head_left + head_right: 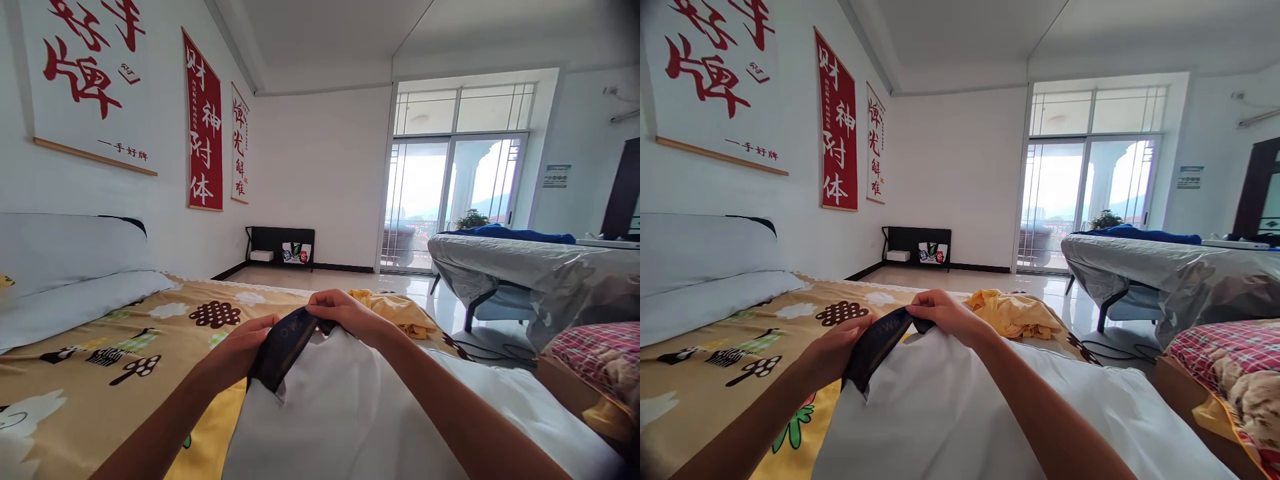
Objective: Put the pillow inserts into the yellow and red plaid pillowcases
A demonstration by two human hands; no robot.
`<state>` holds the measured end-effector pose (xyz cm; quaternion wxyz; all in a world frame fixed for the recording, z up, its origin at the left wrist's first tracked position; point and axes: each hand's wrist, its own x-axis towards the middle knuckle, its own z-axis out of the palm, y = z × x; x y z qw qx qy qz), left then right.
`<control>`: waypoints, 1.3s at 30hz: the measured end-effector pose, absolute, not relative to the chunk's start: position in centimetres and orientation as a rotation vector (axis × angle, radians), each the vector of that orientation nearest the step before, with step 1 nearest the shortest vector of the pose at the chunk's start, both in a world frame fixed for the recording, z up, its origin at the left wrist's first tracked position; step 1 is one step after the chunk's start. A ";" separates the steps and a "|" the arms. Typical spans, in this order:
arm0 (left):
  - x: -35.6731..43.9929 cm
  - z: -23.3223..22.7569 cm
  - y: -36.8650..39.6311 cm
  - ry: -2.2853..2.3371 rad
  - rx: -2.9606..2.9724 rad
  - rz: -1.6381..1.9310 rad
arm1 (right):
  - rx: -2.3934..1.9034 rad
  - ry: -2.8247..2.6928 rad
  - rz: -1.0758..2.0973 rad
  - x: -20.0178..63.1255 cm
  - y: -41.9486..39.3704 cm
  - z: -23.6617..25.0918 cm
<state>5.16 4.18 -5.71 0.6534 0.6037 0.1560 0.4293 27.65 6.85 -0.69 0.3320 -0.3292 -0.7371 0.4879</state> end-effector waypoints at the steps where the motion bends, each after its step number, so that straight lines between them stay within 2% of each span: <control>1: 5.3 -5.5 4.2 0.307 1.390 0.938 | -0.867 -1.920 1.280 27.4 7.0 -0.7; 8: 6.0 -6.2 3.2 0.069 1.495 0.614 | -0.979 -2.011 1.210 26.5 7.5 -1.4; 13: 5.2 -7.7 3.3 0.004 1.269 0.582 | -1.032 -2.296 0.966 28.3 7.7 -2.4; 19: 3.5 -9.4 3.9 0.323 1.015 0.859 | -0.750 -2.475 0.936 32.6 7.4 -3.1; 24: 3.3 -10.3 3.5 0.556 1.018 0.957 | -0.914 -2.276 0.828 32.6 8.4 -4.9; 29: 1.2 -11.4 4.1 0.892 1.281 1.178 | -0.927 -2.002 0.753 31.9 8.5 -4.3; 32: 0.4 -12.1 3.5 0.938 1.770 1.410 | -0.921 -1.984 0.807 31.5 8.1 -3.5; 34: 1.0 -12.2 2.6 0.952 2.052 1.399 | -0.937 -1.960 0.890 31.1 8.0 -3.3; 39: 5.0 -10.7 1.4 1.021 2.045 1.433 | -0.976 -1.917 0.954 30.8 8.2 -3.3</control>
